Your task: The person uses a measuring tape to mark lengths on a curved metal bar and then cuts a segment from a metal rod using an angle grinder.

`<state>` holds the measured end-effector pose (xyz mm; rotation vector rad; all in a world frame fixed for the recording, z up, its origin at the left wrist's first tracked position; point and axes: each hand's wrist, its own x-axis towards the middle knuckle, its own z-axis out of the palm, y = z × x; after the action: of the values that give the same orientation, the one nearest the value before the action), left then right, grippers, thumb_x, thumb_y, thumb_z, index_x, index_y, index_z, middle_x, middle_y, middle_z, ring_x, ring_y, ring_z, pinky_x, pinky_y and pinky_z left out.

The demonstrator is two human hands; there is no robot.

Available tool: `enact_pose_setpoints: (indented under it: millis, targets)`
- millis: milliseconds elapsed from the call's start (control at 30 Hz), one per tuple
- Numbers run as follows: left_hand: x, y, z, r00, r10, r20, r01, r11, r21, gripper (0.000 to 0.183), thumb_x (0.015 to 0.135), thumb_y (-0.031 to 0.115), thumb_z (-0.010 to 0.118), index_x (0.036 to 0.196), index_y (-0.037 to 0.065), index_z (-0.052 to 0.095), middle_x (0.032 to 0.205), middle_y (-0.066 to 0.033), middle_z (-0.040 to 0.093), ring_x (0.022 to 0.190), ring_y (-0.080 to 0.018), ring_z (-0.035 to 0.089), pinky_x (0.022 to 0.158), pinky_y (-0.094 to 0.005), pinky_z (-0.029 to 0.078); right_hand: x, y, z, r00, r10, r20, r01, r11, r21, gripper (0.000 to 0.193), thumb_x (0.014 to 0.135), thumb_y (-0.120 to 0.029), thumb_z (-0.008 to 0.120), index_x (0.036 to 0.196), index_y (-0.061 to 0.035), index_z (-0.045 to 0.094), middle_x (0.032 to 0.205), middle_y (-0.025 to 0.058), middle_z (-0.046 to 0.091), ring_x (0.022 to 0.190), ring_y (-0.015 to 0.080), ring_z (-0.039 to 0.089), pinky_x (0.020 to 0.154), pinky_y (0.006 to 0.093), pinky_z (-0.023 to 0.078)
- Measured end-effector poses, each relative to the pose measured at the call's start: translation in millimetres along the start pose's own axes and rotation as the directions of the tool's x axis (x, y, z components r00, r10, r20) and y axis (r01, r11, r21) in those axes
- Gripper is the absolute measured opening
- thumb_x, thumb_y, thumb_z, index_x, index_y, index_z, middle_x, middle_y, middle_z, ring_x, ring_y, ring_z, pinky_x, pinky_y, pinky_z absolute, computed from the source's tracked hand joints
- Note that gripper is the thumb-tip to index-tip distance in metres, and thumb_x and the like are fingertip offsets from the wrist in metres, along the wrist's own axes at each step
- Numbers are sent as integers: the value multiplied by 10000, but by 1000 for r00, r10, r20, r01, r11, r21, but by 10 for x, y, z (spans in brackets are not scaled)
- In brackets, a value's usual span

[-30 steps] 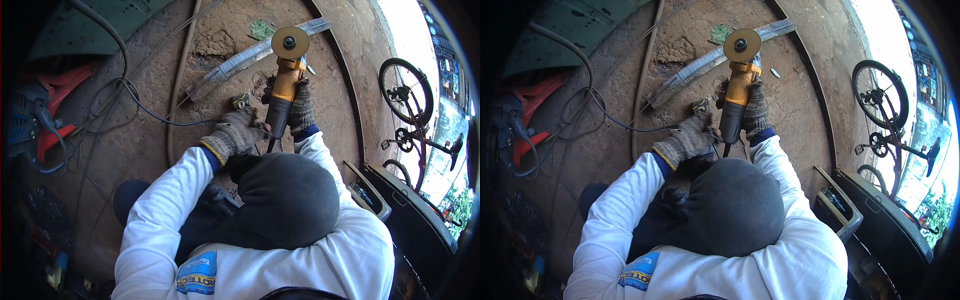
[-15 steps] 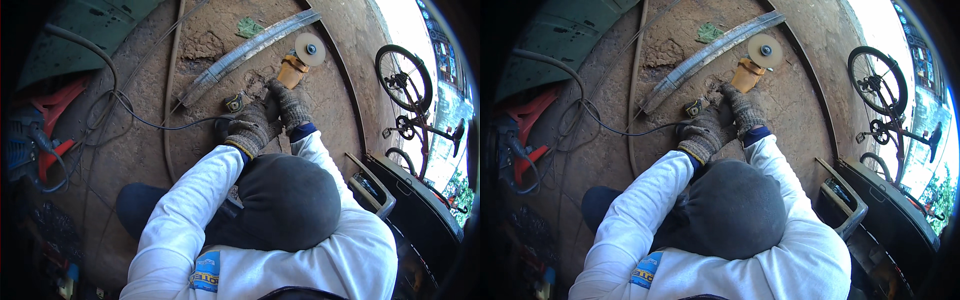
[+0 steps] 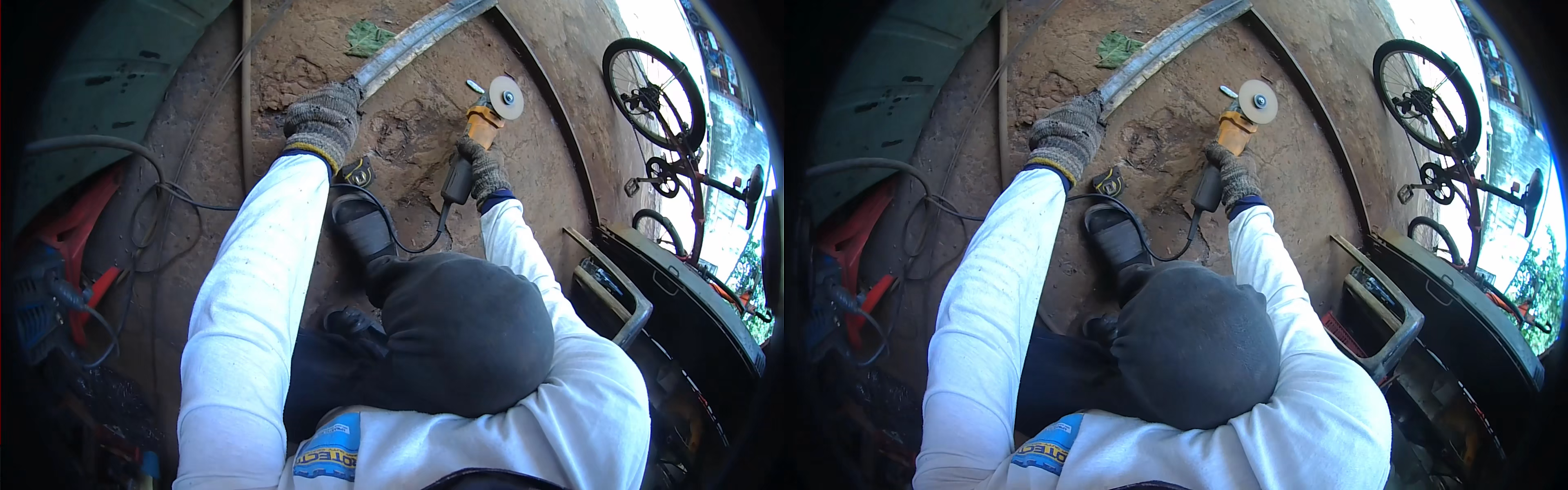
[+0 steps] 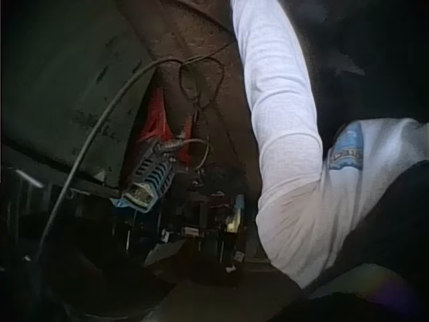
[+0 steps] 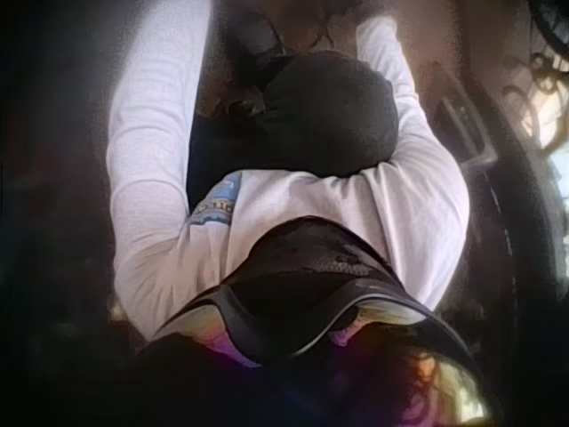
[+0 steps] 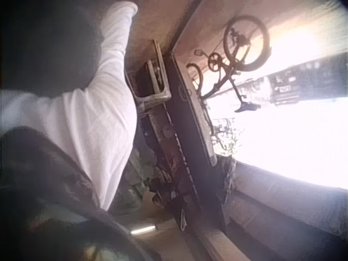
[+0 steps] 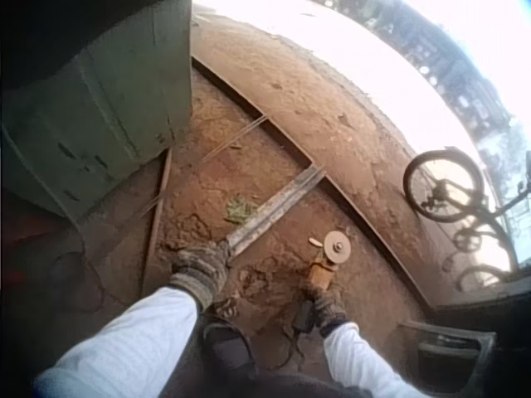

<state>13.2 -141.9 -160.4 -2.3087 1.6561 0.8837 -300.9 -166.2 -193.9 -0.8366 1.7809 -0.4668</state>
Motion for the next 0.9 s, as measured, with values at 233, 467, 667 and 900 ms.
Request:
enact_pose_setpoints:
  millis: [233, 467, 667, 900]
  targets:
    - [101, 162, -72, 998, -17, 60, 18, 1000, -14, 380, 995, 280, 557, 1353, 151, 571, 1204, -169, 680, 1119, -356, 665, 939, -499, 542, -26, -75, -112, 998, 65, -6, -66, 994, -88, 451, 813, -223, 791, 1152, 13, 610, 863, 118, 709, 695, 247, 700, 671, 372, 593]
    - [95, 156, -171, 998, -24, 65, 30, 995, -92, 389, 971, 324, 575, 1312, 138, 607, 1232, -184, 664, 1151, -362, 644, 969, -498, 522, 130, 145, -199, 1000, 11, -15, -14, 975, -221, 583, 757, -297, 852, 1217, -9, 639, 1063, 144, 729, 903, 267, 715, 836, 393, 564]
    - [-170, -87, -248, 978, -83, 189, 97, 993, -61, 466, 902, 392, 604, 1273, 112, 639, 1278, -183, 647, 1197, -359, 617, 1022, -492, 485, -43, -18, -138, 993, 20, -115, -57, 942, -332, 693, 739, -240, 870, 1322, -24, 563, 1169, 155, 706, 998, 280, 702, 893, 396, 552]
    - [-432, -309, -154, 919, -62, 390, 95, 993, -66, 611, 830, 498, 644, 1285, 91, 653, 1302, -218, 637, 1200, -381, 617, 1030, -466, 480, -94, -1, -280, 992, -10, -123, -29, 949, -314, 716, 731, -191, 871, 1342, -31, 532, 1219, 160, 685, 1078, 289, 678, 937, 396, 532]
